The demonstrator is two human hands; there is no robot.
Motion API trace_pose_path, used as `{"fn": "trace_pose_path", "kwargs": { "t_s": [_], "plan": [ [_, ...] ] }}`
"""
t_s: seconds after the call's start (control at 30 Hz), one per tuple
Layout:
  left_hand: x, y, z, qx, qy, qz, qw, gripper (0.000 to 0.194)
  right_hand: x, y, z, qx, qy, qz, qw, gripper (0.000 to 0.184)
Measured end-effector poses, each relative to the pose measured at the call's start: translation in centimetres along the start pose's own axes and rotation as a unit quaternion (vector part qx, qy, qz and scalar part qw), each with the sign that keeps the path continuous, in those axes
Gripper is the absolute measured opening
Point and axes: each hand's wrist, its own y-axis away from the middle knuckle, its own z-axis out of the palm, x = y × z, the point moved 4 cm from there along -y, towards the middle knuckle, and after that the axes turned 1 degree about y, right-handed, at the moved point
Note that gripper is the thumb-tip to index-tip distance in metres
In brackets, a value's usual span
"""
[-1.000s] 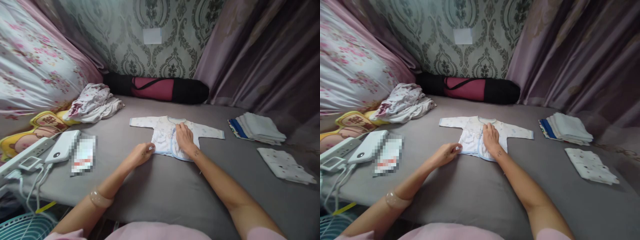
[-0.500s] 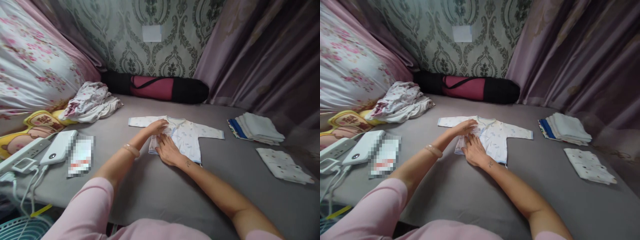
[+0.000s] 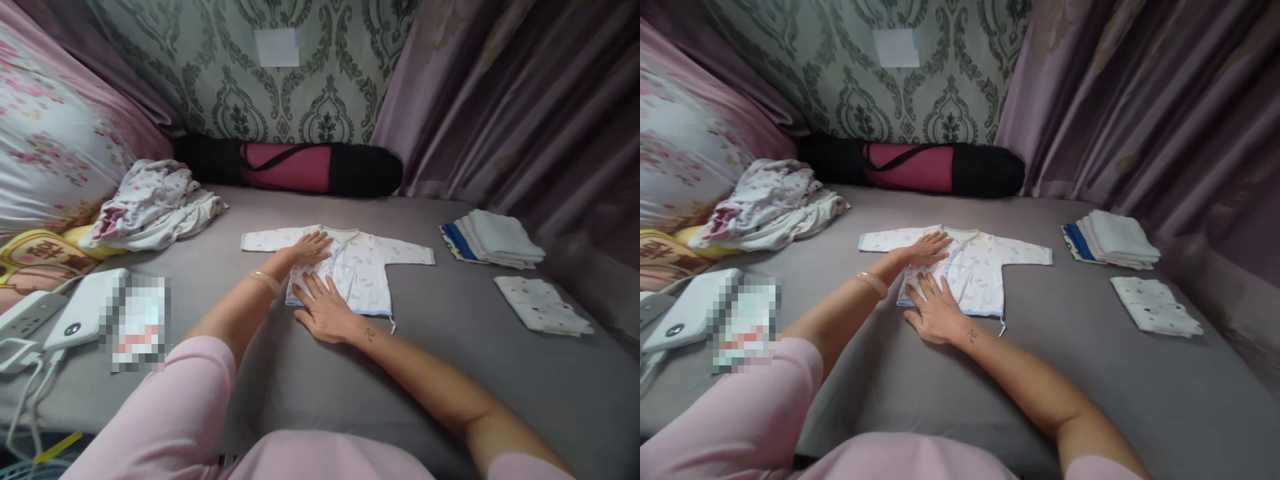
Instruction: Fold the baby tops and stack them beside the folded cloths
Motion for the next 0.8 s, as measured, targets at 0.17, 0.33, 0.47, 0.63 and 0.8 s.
{"fn": "trace_pose_path", "kwargs": {
  "t_s": [0.17, 0.33, 0.47, 0.63, 0.8],
  "plan": [
    [0.1, 0.2, 0.1, 0.002, -0.011, 0.000, 1.000, 0.064, -2.0, 2.2, 0.4, -0.012, -0.022, -0.021, 0.999, 0.068],
    [1.2, 0.5, -0.6, 0.009, -0.025, -0.023, 0.999, 0.058, -3.8, 5.5, -0.9, -0.069, -0.111, -0.093, 0.987, 0.064],
    [4.0, 2.2, -1.4, 0.130, -0.029, -0.006, 0.991, 0.046, -0.9, 7.6, -4.2, 0.025, -0.164, -0.047, 0.985, 0.041],
    [9.4, 7.1, -1.3, 0.141, 0.033, 0.154, 0.977, 0.031, 7.0, 11.5, -6.3, 0.116, -0.031, 0.281, 0.952, 0.025],
    [11.7, 10.2, -0.9, 0.085, 0.041, 0.186, 0.978, 0.030, 7.9, 14.9, -5.0, 0.023, -0.025, 0.328, 0.944, 0.022]
  ]
}}
